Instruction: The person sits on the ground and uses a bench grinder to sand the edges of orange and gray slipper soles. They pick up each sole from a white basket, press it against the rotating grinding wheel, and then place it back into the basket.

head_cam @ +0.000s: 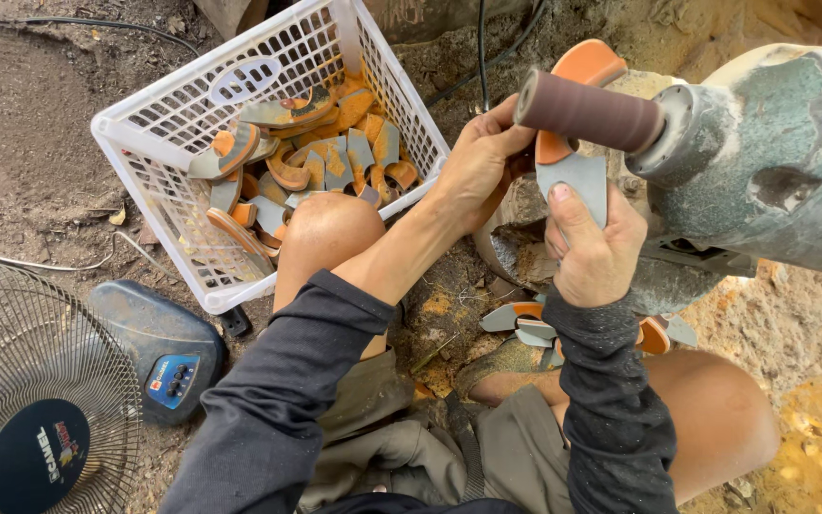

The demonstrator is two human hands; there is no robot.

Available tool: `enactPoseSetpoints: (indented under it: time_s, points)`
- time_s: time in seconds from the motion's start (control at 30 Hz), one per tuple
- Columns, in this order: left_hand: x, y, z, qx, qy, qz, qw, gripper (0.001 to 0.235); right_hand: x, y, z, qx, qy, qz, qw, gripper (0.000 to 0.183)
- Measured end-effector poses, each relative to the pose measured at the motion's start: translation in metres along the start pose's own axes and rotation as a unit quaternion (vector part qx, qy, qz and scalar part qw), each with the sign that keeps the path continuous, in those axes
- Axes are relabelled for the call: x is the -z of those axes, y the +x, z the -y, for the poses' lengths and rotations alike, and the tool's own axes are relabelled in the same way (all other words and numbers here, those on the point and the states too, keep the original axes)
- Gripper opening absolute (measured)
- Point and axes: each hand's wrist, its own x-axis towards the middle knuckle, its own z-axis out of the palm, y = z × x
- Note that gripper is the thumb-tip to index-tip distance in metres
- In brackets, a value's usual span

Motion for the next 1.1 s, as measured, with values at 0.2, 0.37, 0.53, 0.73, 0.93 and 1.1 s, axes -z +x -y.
enactPoseSetpoints:
  time_s: [0.2, 0.37, 0.53, 0.73, 0.93, 1.1]
  points:
    - [0.011, 0.031, 0.009, -0.007, -0.008, -0.019, 1.000, 0.025, -0.016, 0.009, -0.016, 0.045, -0.034, -0.039, 0.998, 0.019]
    - [0.006, 0.028, 0.002, -0.003, 0.014, -0.011, 1.000, 0.023, -0.020, 0.008, -0.012, 0.034, -0.026, -0.033, 0.999, 0.019]
    - [0.000, -0.014, -0.002, 0.022, 0.011, -0.018, 1.000, 0.023, -0.011, -0.013, 0.007, -0.022, -0.049, -0.025, 0.998, 0.016]
    - [0.003, -0.034, 0.006, 0.038, -0.024, -0.006, 0.999, 0.021, 0.000, -0.021, 0.019, -0.055, -0.094, -0.017, 0.994, 0.015]
    - [0.002, 0.008, 0.015, 0.002, -0.027, -0.001, 1.000, 0.017, -0.001, -0.004, 0.003, 0.128, -0.314, -0.040, 0.940, 0.018]
    - [0.005, 0.034, 0.020, -0.018, -0.034, -0.019, 0.999, 0.008, -0.003, 0.009, -0.020, 0.233, -0.397, -0.066, 0.885, 0.026]
